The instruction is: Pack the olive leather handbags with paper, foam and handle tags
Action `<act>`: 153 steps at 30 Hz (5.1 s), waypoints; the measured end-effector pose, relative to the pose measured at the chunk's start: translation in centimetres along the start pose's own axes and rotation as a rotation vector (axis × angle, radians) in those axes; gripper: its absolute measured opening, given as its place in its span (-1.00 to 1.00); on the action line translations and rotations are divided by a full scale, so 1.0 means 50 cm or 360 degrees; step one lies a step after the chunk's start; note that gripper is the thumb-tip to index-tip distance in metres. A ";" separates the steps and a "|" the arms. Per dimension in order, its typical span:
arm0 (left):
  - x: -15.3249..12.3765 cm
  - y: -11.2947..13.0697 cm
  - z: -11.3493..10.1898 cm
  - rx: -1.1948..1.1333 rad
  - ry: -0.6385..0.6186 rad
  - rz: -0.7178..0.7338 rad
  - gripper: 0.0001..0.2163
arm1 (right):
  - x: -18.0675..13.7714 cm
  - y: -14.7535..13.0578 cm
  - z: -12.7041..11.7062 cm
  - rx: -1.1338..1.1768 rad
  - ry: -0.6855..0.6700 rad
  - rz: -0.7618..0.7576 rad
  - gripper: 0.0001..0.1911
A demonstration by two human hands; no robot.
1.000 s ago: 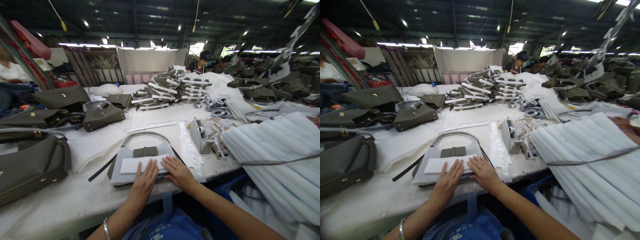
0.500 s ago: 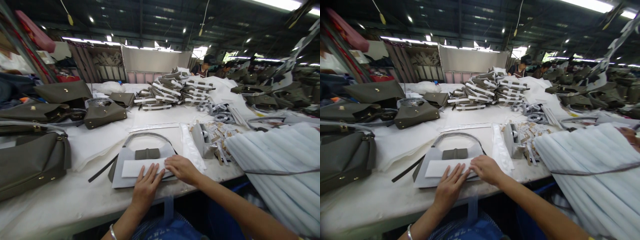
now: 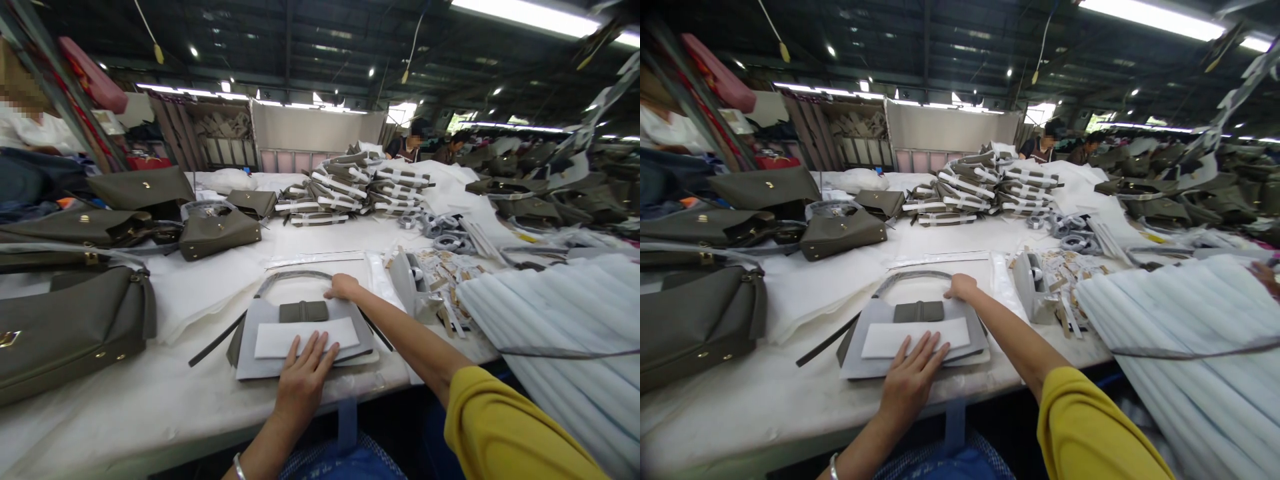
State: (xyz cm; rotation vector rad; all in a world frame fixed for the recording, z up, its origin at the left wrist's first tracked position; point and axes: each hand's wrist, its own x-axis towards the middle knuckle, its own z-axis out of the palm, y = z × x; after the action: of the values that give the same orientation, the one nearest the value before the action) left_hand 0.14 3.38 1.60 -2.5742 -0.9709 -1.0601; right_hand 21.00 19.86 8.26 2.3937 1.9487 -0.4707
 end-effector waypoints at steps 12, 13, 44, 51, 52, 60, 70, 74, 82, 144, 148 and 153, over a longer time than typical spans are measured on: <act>0.011 0.001 -0.012 -0.0009 -0.0224 -0.0012 -0.60 | 0.002 0.053 0.018 0.0871 0.0302 -0.0361 -0.89; 0.012 0.003 -0.013 -0.0018 -0.0247 -0.0026 -0.60 | 0.000 0.052 0.013 0.0935 0.0326 -0.0384 -0.90; 0.030 0.010 -0.021 0.0006 -0.0359 -0.0003 -0.55 | 0.087 0.025 -0.043 0.0959 0.0533 -0.0577 -0.77; 0.029 0.009 -0.020 -0.0012 -0.0330 -0.0021 -0.57 | 0.106 0.015 -0.076 0.0965 0.0572 -0.0566 -0.79; 0.029 0.009 -0.020 -0.0014 -0.0333 -0.0023 -0.58 | 0.096 0.012 -0.085 0.0962 0.0590 -0.0592 -0.77; 0.033 0.014 -0.023 -0.0057 -0.0368 -0.0082 -0.62 | -0.154 0.035 -0.090 0.0931 0.0691 -0.0987 -0.82; 0.039 0.018 -0.027 -0.0081 -0.0312 -0.0168 -0.45 | -0.327 0.106 0.096 0.0443 0.0843 -0.1441 -0.71; 0.040 0.021 -0.031 -0.0014 -0.0390 -0.0087 -0.45 | -0.339 0.108 0.110 0.0444 0.0987 -0.1497 -0.70; 0.039 0.022 -0.032 -0.0064 -0.0512 -0.0093 -0.49 | -0.429 0.165 0.140 0.0325 0.1033 -0.1560 -0.71; 0.039 0.027 -0.030 -0.0009 -0.0408 -0.0039 -0.49 | -0.221 0.055 0.037 -0.0097 0.0450 -0.1167 -0.77; 0.041 0.029 -0.033 -0.0025 -0.0404 -0.0064 -0.51 | -0.313 0.118 0.054 0.0419 0.0830 -0.1280 -0.73; 0.042 0.029 -0.036 -0.0091 -0.0492 -0.0090 -0.48 | -0.434 0.196 0.130 0.0497 0.0829 -0.1543 -0.59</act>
State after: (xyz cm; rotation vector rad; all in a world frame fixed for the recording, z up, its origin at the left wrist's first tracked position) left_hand 1.15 2.59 4.45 -2.8300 -1.1008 -0.7228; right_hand 25.16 -4.31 5.65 1.6012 3.4545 -0.1385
